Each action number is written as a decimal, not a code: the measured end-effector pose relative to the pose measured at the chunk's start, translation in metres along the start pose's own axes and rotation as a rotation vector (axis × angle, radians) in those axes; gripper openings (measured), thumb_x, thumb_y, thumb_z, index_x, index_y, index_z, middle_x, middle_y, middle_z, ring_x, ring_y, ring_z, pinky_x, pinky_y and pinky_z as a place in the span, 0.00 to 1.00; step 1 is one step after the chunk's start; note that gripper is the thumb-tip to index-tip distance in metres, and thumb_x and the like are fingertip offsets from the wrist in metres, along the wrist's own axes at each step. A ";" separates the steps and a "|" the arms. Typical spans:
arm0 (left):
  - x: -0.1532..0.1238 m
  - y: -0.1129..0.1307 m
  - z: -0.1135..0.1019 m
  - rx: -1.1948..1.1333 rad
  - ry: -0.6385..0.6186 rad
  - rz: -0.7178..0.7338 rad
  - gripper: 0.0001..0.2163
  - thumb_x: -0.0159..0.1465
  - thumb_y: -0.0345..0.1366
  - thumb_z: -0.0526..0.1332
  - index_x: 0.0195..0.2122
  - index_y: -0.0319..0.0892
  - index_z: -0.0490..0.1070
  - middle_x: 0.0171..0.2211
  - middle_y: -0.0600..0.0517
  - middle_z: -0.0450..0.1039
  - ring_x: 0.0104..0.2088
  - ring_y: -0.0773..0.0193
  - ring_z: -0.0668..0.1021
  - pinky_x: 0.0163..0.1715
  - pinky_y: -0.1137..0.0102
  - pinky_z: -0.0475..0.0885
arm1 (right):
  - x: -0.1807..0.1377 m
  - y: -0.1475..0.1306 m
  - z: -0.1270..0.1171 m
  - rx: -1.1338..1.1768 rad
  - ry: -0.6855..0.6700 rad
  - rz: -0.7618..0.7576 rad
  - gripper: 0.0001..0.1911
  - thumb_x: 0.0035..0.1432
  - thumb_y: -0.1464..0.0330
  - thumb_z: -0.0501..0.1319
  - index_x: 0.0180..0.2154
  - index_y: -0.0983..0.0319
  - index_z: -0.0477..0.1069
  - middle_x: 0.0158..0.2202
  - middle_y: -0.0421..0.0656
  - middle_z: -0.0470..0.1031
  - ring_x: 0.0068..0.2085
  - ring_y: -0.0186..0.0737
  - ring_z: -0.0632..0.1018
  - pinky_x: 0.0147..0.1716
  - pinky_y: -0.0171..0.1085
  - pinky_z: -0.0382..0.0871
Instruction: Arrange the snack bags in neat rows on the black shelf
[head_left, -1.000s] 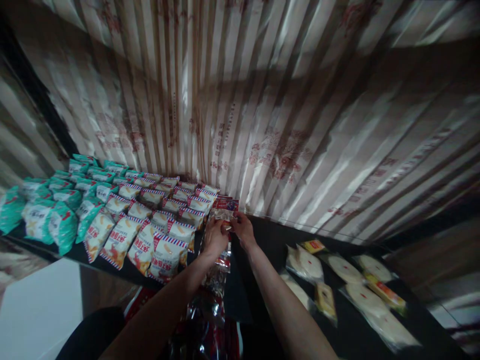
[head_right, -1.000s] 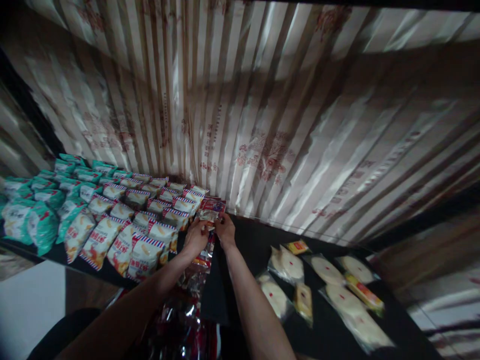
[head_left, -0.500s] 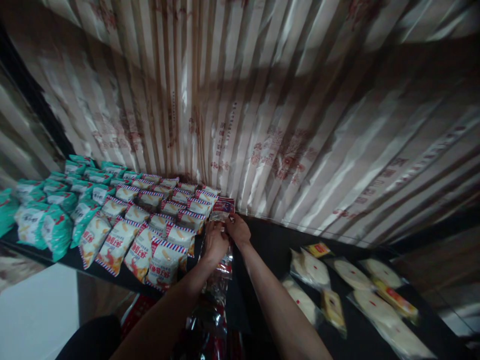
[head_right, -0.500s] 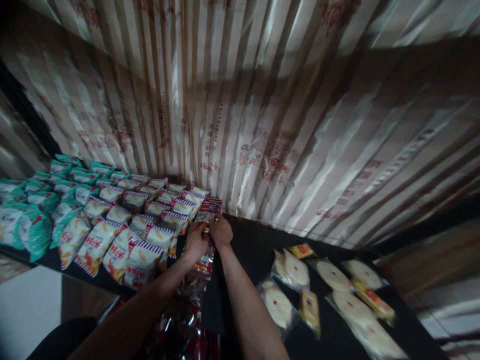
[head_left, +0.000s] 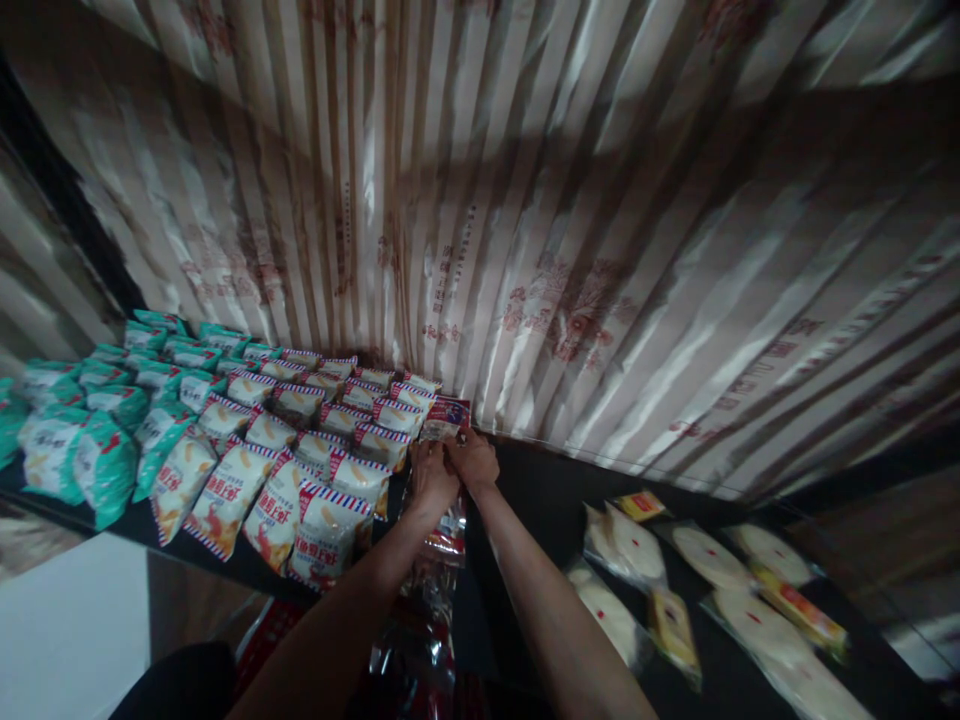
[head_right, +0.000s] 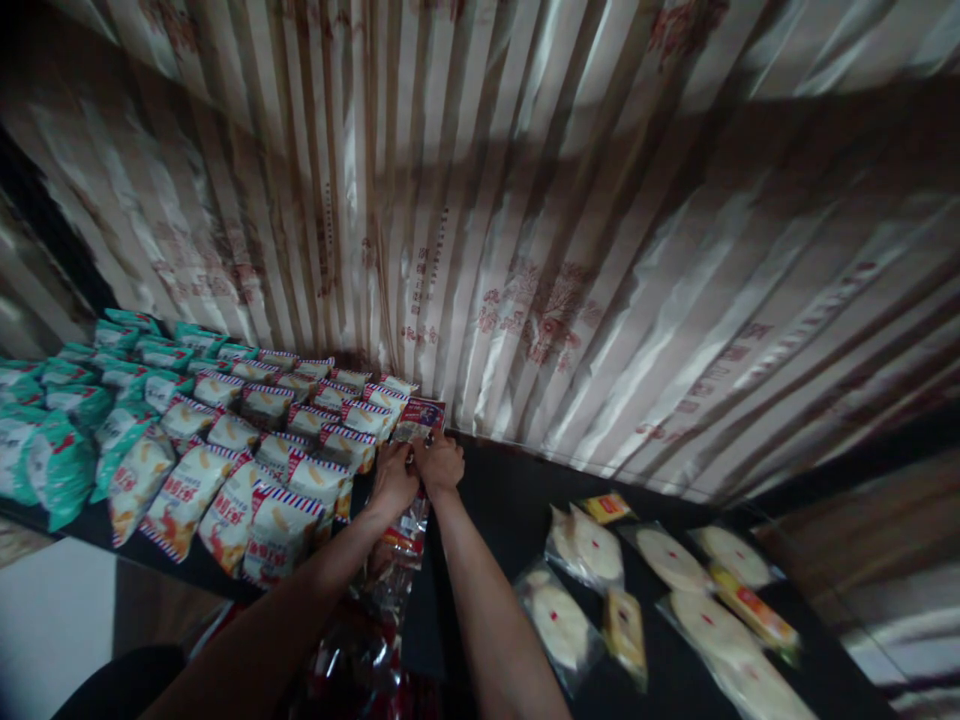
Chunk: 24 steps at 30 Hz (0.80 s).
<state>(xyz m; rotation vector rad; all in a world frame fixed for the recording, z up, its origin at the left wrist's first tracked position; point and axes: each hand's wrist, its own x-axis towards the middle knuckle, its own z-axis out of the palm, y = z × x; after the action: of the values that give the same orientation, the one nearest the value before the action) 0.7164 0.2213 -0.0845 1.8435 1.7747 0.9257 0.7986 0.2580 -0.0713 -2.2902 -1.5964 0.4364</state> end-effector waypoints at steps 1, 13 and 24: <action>0.001 0.000 0.000 0.002 -0.005 0.002 0.15 0.57 0.25 0.54 0.46 0.34 0.70 0.47 0.40 0.71 0.53 0.55 0.69 0.57 0.60 0.58 | 0.000 0.000 0.000 0.004 -0.003 0.001 0.23 0.57 0.56 0.53 0.52 0.55 0.68 0.47 0.49 0.73 0.50 0.51 0.72 0.45 0.44 0.66; -0.003 -0.004 0.001 0.026 -0.034 -0.033 0.22 0.58 0.27 0.54 0.55 0.34 0.65 0.59 0.39 0.60 0.63 0.50 0.57 0.62 0.57 0.52 | -0.001 0.005 0.009 0.120 0.118 -0.064 0.24 0.58 0.60 0.55 0.54 0.61 0.67 0.53 0.52 0.69 0.54 0.49 0.70 0.49 0.41 0.63; -0.038 0.016 -0.023 -0.060 -0.078 0.056 0.18 0.57 0.22 0.52 0.48 0.37 0.70 0.50 0.42 0.71 0.54 0.57 0.71 0.56 0.62 0.63 | -0.047 0.017 0.001 0.246 0.200 -0.133 0.18 0.57 0.70 0.52 0.47 0.64 0.72 0.55 0.51 0.67 0.57 0.46 0.66 0.56 0.41 0.58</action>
<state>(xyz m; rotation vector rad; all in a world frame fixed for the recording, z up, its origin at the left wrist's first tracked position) 0.7127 0.1793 -0.0645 1.8743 1.6395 0.9050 0.7977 0.2086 -0.0761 -1.9665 -1.4954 0.3381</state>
